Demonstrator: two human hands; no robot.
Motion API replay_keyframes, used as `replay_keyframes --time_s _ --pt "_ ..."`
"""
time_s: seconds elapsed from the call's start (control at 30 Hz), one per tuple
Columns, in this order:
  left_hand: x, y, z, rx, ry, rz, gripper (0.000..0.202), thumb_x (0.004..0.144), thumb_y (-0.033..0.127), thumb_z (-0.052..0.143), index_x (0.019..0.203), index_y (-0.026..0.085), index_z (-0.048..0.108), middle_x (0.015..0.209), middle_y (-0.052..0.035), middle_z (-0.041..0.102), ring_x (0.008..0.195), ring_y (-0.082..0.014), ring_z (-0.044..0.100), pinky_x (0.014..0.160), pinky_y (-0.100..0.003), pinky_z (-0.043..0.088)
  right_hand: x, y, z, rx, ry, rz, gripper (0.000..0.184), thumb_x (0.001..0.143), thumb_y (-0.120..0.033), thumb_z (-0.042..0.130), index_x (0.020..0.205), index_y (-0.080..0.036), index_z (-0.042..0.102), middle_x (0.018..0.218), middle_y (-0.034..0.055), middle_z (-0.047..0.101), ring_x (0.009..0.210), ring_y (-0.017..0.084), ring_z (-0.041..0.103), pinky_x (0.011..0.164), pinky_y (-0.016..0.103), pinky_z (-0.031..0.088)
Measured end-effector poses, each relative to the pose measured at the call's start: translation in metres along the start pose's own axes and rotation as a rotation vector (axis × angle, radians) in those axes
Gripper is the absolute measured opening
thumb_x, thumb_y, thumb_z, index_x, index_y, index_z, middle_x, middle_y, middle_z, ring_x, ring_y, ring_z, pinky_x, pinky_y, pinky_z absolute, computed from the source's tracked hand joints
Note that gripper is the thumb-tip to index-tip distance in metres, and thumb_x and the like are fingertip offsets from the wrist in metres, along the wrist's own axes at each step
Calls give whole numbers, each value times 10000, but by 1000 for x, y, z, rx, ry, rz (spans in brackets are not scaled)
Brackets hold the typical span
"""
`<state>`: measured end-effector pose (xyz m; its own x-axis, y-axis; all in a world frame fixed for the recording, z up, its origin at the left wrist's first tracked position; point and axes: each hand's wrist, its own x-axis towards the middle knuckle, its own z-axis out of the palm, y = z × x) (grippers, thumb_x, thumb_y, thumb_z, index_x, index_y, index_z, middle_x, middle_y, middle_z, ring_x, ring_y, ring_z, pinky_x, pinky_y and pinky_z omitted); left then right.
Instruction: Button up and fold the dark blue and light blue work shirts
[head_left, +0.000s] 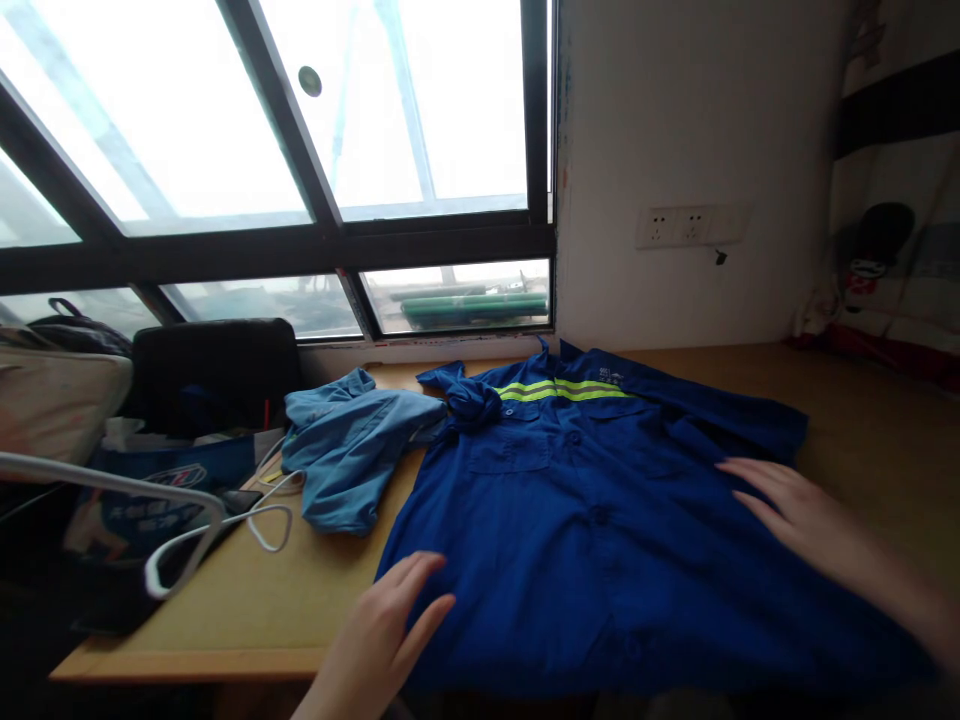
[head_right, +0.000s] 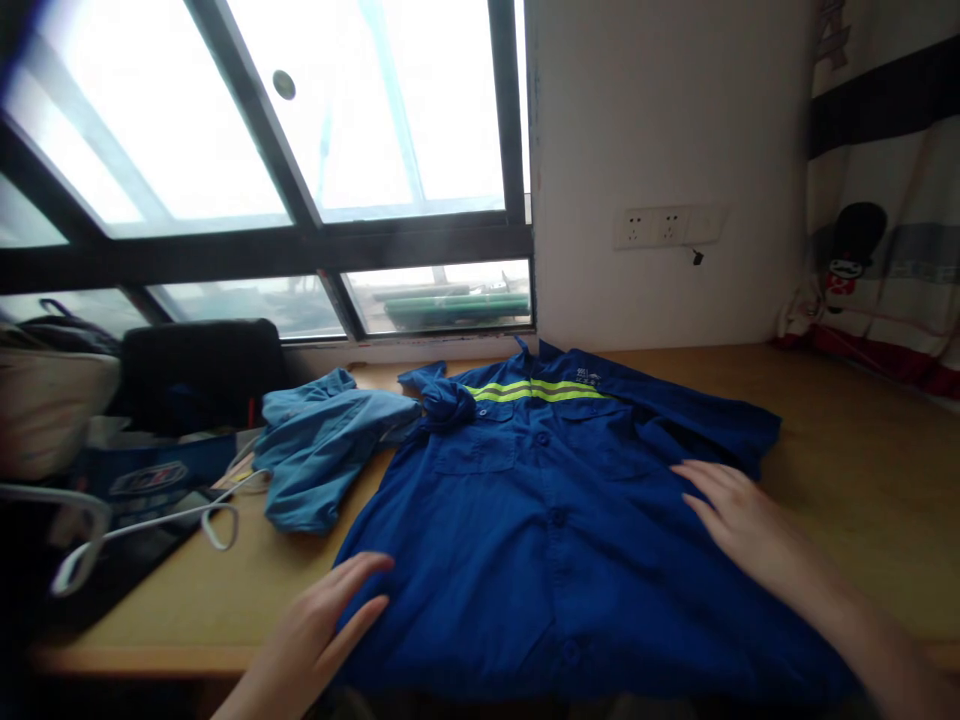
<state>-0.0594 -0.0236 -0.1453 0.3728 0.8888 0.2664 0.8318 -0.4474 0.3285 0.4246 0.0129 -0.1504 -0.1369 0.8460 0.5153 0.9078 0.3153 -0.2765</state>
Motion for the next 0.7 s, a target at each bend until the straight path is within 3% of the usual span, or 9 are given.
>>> replay_keyframes --time_s 0.03,0.1,0.2,0.3,0.4,0.53,0.63,0.7 --pt "18 6 7 3 -16 2 363 836 423 396 1115 224 513 1156 -68 548 1049 -195 520 884 -303 442 23 -5 20 -20 -107 -22 394 825 -463 399 1131 -259 540 1171 74 524 1097 245 458 944 414 367" --pt "54 15 25 26 -63 52 445 836 449 373 1216 227 438 1313 -70 405 1195 -224 379 977 -385 353 65 -14 63 -107 -179 18 490 820 -478 384 1246 -241 432 1311 55 392 1210 277 312 978 456 304" --pt "97 22 54 125 -75 36 534 821 520 343 1288 261 351 1408 -49 243 1283 -295 190 1000 -519 244 107 -11 117 -221 -281 328 512 816 -538 326 1280 -325 367 1402 -10 231 1250 390 135 935 600 218" --pt "127 19 77 218 -79 -18 586 812 556 318 1327 278 278 1441 -37 130 1295 -340 88 988 -578 172 120 25 141 -227 -341 585 555 798 -612 240 1291 -373 330 1410 -43 199 1225 453 99 894 646 188" --pt "147 13 91 258 -121 -83 623 804 587 286 1335 262 268 1440 -54 131 1292 -351 84 988 -569 159 115 77 136 -265 -314 660 598 761 -668 219 1291 -406 308 1413 -60 184 1213 465 96 886 663 140" --pt "160 12 104 270 -140 -113 616 807 609 202 1327 287 283 1418 -48 218 1287 -325 145 996 -545 159 95 141 109 -326 -278 651 550 790 -610 223 1281 -389 336 1392 -35 252 1189 420 207 892 634 151" --pt "162 15 109 289 -106 -108 600 814 601 178 1321 301 291 1413 -42 236 1285 -313 162 999 -533 159 83 165 93 -373 -222 600 492 813 -505 297 1230 -286 437 1304 45 399 1123 347 338 896 558 226" --pt "161 17 110 293 -99 -111 597 815 598 181 1320 301 294 1410 -45 242 1283 -313 166 997 -533 160 81 159 89 -405 -118 601 420 814 -411 346 1128 -197 523 1181 108 504 1077 324 389 881 524 262"
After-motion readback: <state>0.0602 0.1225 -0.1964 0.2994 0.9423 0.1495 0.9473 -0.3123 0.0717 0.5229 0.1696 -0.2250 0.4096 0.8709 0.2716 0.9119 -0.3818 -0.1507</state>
